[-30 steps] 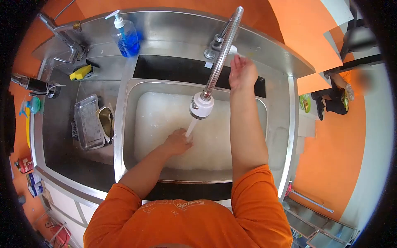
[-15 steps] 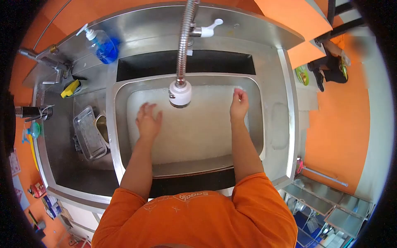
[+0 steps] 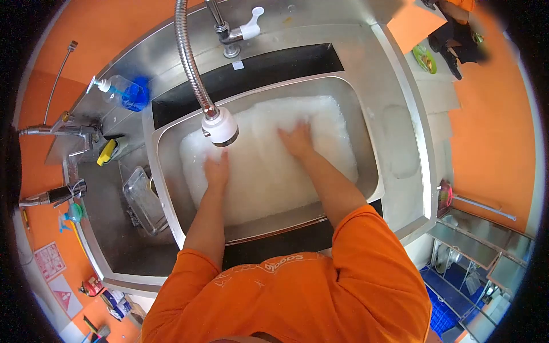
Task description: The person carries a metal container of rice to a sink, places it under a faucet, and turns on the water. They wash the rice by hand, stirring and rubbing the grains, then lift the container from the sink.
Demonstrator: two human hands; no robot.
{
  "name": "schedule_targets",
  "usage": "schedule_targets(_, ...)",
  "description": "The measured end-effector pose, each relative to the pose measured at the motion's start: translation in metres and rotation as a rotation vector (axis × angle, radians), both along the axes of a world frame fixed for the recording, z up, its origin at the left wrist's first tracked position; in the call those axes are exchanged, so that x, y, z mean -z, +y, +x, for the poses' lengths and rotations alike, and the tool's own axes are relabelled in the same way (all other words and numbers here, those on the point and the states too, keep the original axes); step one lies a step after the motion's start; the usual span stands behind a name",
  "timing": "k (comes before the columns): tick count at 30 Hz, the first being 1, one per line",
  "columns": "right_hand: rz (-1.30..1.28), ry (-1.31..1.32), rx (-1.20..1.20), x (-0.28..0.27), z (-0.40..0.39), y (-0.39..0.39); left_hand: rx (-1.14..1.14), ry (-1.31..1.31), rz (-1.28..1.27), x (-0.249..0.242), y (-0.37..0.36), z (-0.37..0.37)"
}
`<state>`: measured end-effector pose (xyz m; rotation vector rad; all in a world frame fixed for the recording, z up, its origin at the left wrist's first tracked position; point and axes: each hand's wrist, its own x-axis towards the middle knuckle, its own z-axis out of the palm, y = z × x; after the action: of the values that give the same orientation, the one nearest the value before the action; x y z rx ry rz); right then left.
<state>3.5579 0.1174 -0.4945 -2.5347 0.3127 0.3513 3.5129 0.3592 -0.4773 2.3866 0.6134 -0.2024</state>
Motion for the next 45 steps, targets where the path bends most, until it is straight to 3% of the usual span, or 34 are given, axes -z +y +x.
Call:
schedule_targets(5, 0.221, 0.102, -0.173, 0.001, -0.021, 0.032, 0.305, -0.109, 0.135, 0.039, -0.005, -0.007)
schedule_targets(7, 0.259, 0.131, -0.265, 0.000, -0.030, 0.035, 1.042, 0.240, 0.427, 0.029, -0.002, -0.011)
schedule_targets(8, 0.263, 0.079, -0.379, -0.005, -0.034, 0.035, 1.044, 0.233, 0.429, 0.018, -0.007, -0.013)
schedule_targets(10, 0.260, 0.018, -0.486, -0.019, -0.039, 0.037, 0.735, 0.084, 0.221, -0.004, -0.018, -0.023)
schedule_targets(11, 0.168, 0.104, -0.673, -0.030, -0.039, 0.038, 0.744, 0.067, 0.220, -0.012, -0.019, -0.027)
schedule_targets(12, 0.068, 0.192, -0.851, -0.039, -0.041, 0.039, 0.805, 0.064, 0.255, -0.019, -0.020, -0.032)
schedule_targets(17, -0.049, 0.276, -1.009, -0.075, -0.064, 0.045, 1.133, 0.047, 0.321, -0.047, -0.015, -0.051)
schedule_targets(19, -0.113, 0.307, -1.085, -0.087, -0.070, 0.045, 1.192, 0.225, 0.266, -0.064, -0.021, -0.049)
schedule_targets(20, -0.132, 0.335, -1.123, -0.099, -0.072, 0.047, 1.201, 0.187, 0.261, -0.067, -0.027, -0.050)
schedule_targets(22, -0.238, 0.406, -1.171, -0.110, -0.074, 0.054, 1.320, 0.323, 0.426, -0.070, -0.031, -0.055)
schedule_targets(25, -0.306, 0.549, -1.208, -0.098, -0.083, 0.061, 1.382, 0.408, 0.450, -0.062, -0.037, -0.060)
schedule_targets(30, -0.308, 0.606, -1.112, -0.084, -0.091, 0.072, 1.352, 0.483, 0.413, -0.065, -0.034, -0.061)
schedule_targets(32, -0.442, 0.708, -1.130, -0.099, -0.090, 0.077, 1.358, 0.523, 0.456, -0.059, -0.026, -0.061)
schedule_targets(35, -0.532, 0.607, -1.203, -0.072, -0.091, 0.063, 1.281, 0.517, 0.508, -0.050, -0.005, -0.060)
schedule_targets(38, -0.574, 0.427, -1.172, -0.081, -0.079, 0.036, 1.253, 0.391, 0.505, -0.043, 0.026, -0.057)
schedule_targets(40, -0.598, 0.300, -1.095, -0.080, -0.077, 0.015, 1.086, -0.035, 0.680, -0.029, 0.039, -0.062)
schedule_targets(42, -0.619, 0.172, -1.016, -0.088, -0.072, 0.001, 0.980, 0.074, 0.623, -0.040, 0.039, -0.061)
schedule_targets(44, -0.560, 0.300, -0.763, -0.108, -0.067, -0.007, 0.875, 0.183, 0.570, -0.046, 0.040, -0.058)
schedule_targets(45, -0.558, 0.297, -0.766, -0.111, -0.066, -0.012, 0.830, 0.269, 0.566, -0.046, 0.040, -0.058)
